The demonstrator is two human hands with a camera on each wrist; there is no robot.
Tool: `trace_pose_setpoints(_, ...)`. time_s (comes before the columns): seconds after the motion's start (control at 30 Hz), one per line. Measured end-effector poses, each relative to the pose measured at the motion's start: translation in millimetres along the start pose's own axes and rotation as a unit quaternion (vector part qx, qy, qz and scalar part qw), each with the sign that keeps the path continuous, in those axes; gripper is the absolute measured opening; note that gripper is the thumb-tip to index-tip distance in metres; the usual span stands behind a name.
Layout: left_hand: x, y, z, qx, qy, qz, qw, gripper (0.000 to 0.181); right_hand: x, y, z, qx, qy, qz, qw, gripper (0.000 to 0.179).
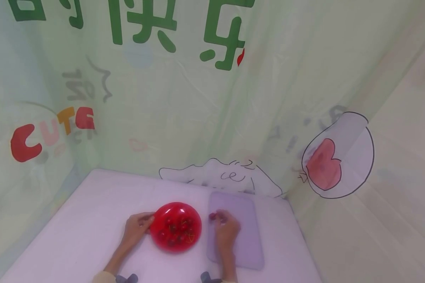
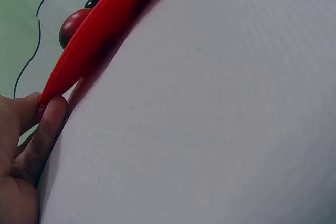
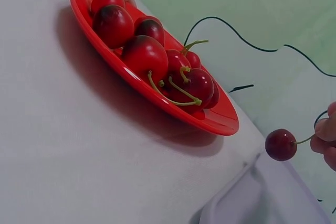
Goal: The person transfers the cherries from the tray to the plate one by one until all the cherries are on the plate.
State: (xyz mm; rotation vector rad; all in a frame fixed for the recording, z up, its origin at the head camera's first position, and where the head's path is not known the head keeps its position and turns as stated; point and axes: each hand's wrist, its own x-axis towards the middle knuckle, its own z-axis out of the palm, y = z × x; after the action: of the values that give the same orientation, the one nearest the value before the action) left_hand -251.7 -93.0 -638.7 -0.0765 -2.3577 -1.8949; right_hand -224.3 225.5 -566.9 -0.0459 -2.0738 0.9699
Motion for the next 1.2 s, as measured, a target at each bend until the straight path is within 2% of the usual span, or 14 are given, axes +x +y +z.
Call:
trace_pose_setpoints(0.23,0.3,-1.7,0.7,0.0,0.002,0.0,1.0,0.026,-2.5,-3.1,0.1,0.032,0.004,0.014,0.9994,0.019)
trace_pose_setpoints(0.57,-0.1,-1.8,0.9,-0.001,0.0,0.003,1.0,0.026,-6.3,-6.6,0.5,0.054,-0.012,0.034,0.9978,0.014)
trace_pose_setpoints(1.03,-0.2,-2.3,1.0,0.001,-0.001,0.001,1.0,0.026,-9.9,-12.0,0.9,0.049,-0.032,0.054,0.9968,0.013)
trace_pose_setpoints(1.2,0.6,-2.4,1.0,-0.003,-0.002,-0.001,1.0,0.027,-9.6,-13.5,2.5,0.054,-0.035,0.044,0.997,0.011)
